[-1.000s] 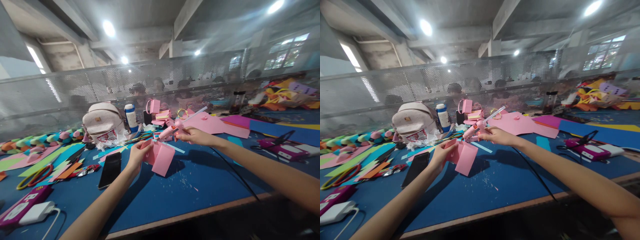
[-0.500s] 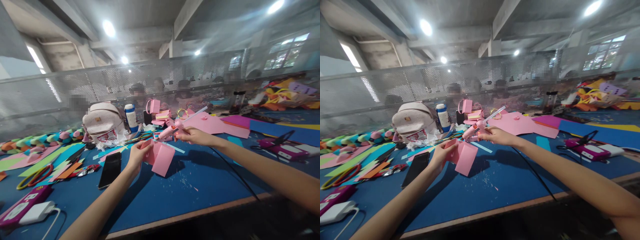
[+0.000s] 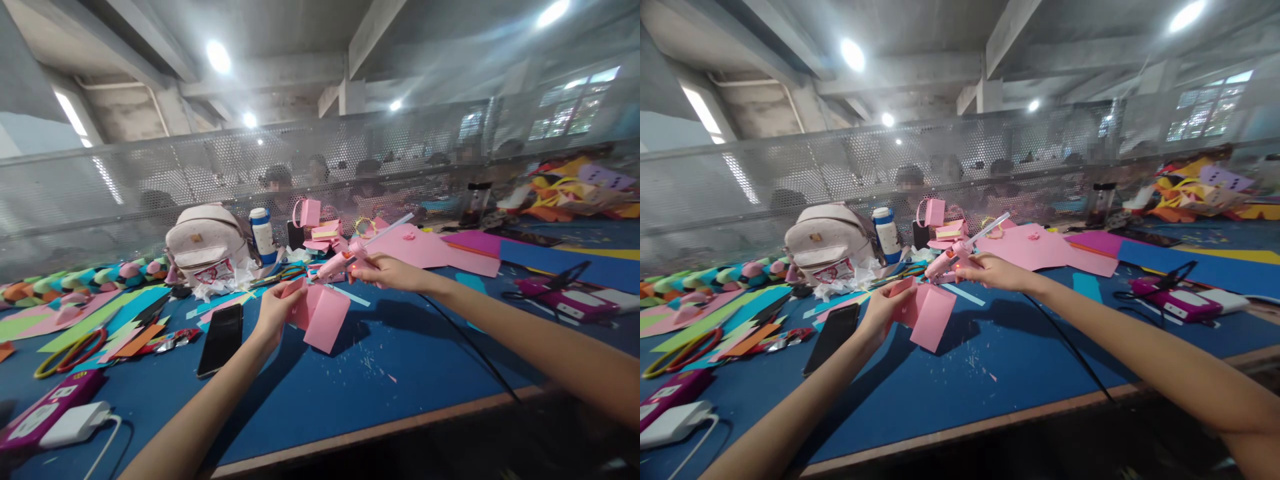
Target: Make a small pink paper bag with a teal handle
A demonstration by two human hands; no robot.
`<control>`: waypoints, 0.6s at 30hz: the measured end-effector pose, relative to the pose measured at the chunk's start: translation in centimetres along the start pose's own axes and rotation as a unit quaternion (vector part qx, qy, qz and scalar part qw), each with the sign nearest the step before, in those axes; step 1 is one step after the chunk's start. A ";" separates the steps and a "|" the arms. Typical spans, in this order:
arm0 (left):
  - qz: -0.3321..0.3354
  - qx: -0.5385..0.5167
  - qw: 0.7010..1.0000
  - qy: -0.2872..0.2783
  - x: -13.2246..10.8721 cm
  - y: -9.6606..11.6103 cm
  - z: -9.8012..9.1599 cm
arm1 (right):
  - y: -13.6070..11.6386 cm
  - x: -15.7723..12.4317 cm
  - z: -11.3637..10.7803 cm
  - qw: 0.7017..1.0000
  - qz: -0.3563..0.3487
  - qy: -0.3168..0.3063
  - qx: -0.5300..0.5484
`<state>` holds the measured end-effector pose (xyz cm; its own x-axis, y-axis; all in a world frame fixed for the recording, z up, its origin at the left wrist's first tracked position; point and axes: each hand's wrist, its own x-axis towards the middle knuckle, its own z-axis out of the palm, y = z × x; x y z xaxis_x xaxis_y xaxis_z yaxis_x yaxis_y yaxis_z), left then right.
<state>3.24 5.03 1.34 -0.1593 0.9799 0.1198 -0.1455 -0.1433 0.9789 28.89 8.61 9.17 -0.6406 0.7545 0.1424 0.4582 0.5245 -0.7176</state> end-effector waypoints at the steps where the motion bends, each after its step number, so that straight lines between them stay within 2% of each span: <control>1: 0.001 0.001 1.000 0.000 0.0 0.0 0.0 | 0.0 0.0 0.0 1.000 0.000 0.000 0.001; 18: 0.012 0.004 1.000 0.002 -0.1 0.3 0.1 | 0.5 0.4 0.1 1.000 0.004 -0.002 -0.002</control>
<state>3.29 4.91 1.61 -0.1664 0.9757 0.1424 -0.1329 -0.1653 0.9773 28.80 9.15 8.82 -0.6396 0.7568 0.1345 0.4649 0.5202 -0.7164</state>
